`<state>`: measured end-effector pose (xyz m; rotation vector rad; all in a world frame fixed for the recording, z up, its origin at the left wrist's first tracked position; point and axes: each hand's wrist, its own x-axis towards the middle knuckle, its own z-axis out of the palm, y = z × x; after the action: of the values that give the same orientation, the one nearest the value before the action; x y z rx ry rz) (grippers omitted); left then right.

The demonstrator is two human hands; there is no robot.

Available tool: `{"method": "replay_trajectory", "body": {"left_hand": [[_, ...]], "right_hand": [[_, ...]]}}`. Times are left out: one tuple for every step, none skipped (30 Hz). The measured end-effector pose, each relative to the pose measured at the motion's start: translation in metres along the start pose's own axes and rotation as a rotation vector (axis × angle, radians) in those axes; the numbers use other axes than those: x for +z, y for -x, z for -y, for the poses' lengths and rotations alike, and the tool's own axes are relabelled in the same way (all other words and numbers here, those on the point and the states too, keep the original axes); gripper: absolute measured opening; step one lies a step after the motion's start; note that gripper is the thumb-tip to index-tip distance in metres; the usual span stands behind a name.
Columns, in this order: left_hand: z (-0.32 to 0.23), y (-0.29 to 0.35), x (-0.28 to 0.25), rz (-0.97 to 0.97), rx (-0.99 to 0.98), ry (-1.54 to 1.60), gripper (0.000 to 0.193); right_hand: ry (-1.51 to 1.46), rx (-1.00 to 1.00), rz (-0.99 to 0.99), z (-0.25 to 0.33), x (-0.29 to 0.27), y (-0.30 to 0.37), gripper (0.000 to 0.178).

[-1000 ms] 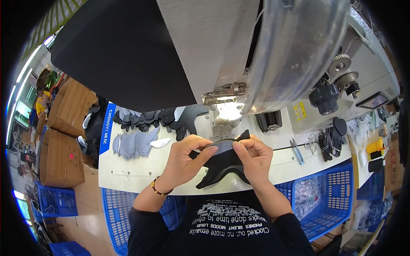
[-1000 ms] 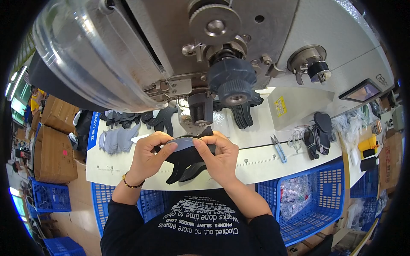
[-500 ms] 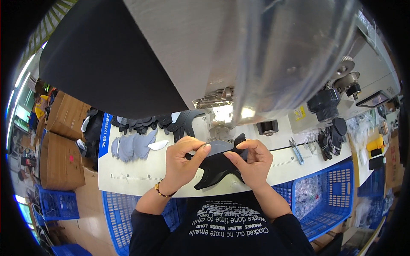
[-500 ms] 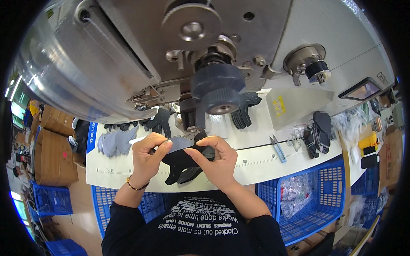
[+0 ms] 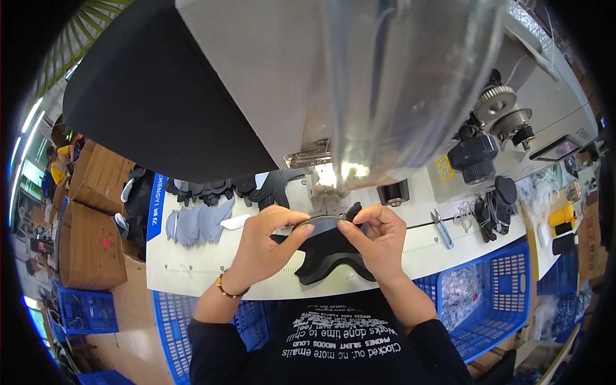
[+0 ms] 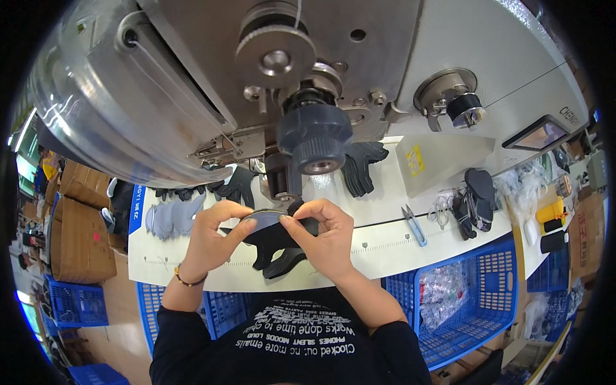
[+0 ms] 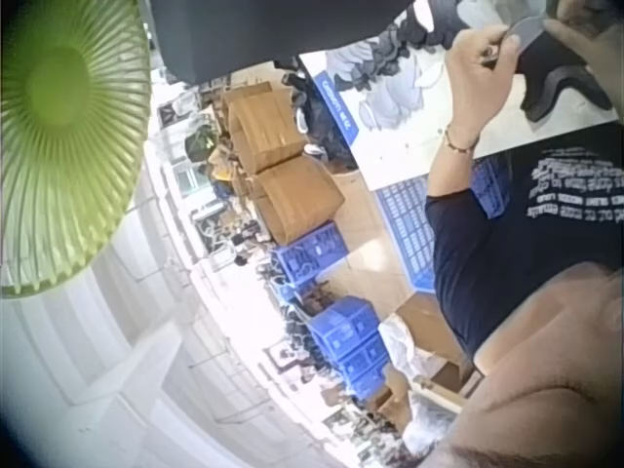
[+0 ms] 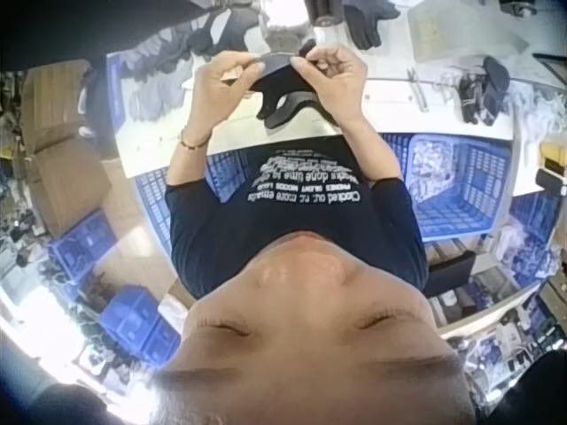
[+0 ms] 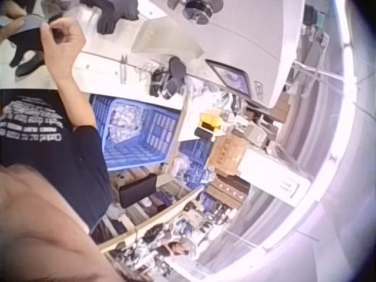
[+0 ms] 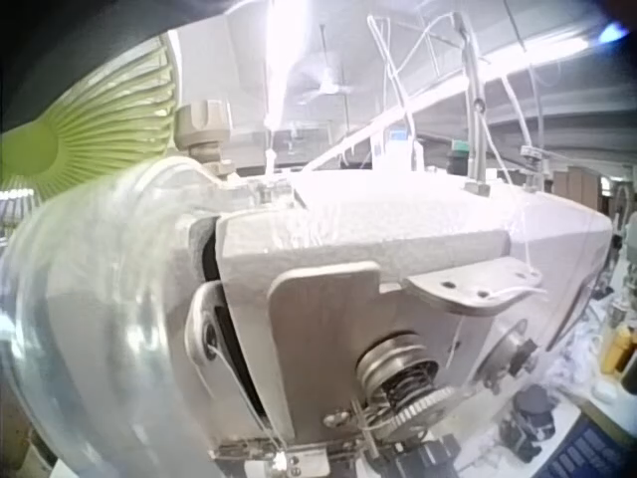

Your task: Sewing fabric and leather components of a shoe upper using an industrial sewing machine.

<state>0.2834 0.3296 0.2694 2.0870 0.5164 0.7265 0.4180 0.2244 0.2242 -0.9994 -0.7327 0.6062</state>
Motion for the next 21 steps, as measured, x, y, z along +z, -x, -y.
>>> {"method": "replay_trajectory", "body": {"left_hand": [[-0.004,-0.006,-0.003,0.051,0.030,-0.049,0.015],[-0.009,-0.013,-0.004,0.093,0.049,-0.068,0.019],[-0.011,-0.019,-0.004,0.091,0.056,-0.068,0.019],[-0.012,-0.025,-0.005,0.195,-0.086,-0.023,0.020],[-0.013,-0.031,-0.004,0.300,-0.228,0.021,0.020],[-0.009,-0.035,-0.008,0.307,-0.238,-0.007,0.019],[-0.003,-0.039,-0.010,0.301,-0.234,-0.012,0.019],[0.004,-0.042,-0.012,0.292,-0.242,0.032,0.018],[0.009,-0.048,-0.013,0.288,-0.246,0.080,0.017],[0.010,-0.052,-0.016,0.306,-0.427,0.187,0.017],[0.012,-0.056,-0.014,0.304,-0.421,0.185,0.017],[0.016,-0.058,-0.012,0.242,-0.323,0.348,0.014],[0.018,-0.061,-0.011,0.180,-0.223,0.508,0.012],[0.020,-0.059,-0.017,0.267,-0.277,0.662,0.020],[0.024,-0.060,-0.018,0.267,-0.271,0.659,0.020],[0.031,-0.062,-0.018,0.263,-0.178,0.573,0.023],[0.037,-0.063,-0.018,0.257,-0.085,0.486,0.026],[0.040,-0.064,-0.019,0.258,-0.084,0.485,0.026],[0.043,-0.063,-0.019,0.255,-0.059,0.508,0.026],[0.045,-0.064,-0.019,0.251,-0.035,0.532,0.026],[0.046,-0.065,-0.018,0.252,-0.035,0.529,0.026]], "right_hand": [[0.015,0.013,0.014,0.002,0.002,-0.003,0.013],[0.031,0.025,0.027,0.003,0.003,-0.005,0.013],[0.033,0.018,0.028,0.003,0.002,-0.007,0.013],[0.097,0.019,0.049,0.003,0.001,-0.009,0.012],[0.161,0.020,0.068,0.004,0.000,-0.012,0.011],[0.157,0.013,0.074,0.009,0.002,-0.014,0.011],[0.305,0.001,0.103,0.019,0.006,-0.015,0.011],[0.453,-0.012,0.130,0.028,0.009,-0.017,0.014],[0.606,-0.026,0.152,0.033,0.010,-0.019,0.018],[0.660,-0.035,0.155,0.023,0.007,-0.017,0.020],[0.661,-0.043,0.155,0.025,0.007,-0.018,0.020],[0.734,-0.089,0.161,0.026,0.008,-0.019,0.020],[0.806,-0.135,0.167,0.026,0.008,-0.021,0.019],[0.722,-0.162,0.137,0.023,0.009,-0.022,0.017],[0.722,-0.168,0.137,0.021,0.009,-0.023,0.017],[0.720,-0.188,0.147,0.019,0.008,-0.023,0.017],[0.718,-0.208,0.157,0.018,0.008,-0.024,0.018],[0.718,-0.210,0.156,0.018,0.008,-0.024,0.018],[0.695,-0.207,0.125,0.018,0.008,-0.024,0.018],[0.671,-0.204,0.095,0.018,0.008,-0.024,0.018],[0.670,-0.205,0.094,0.016,0.008,-0.025,0.018]]}}
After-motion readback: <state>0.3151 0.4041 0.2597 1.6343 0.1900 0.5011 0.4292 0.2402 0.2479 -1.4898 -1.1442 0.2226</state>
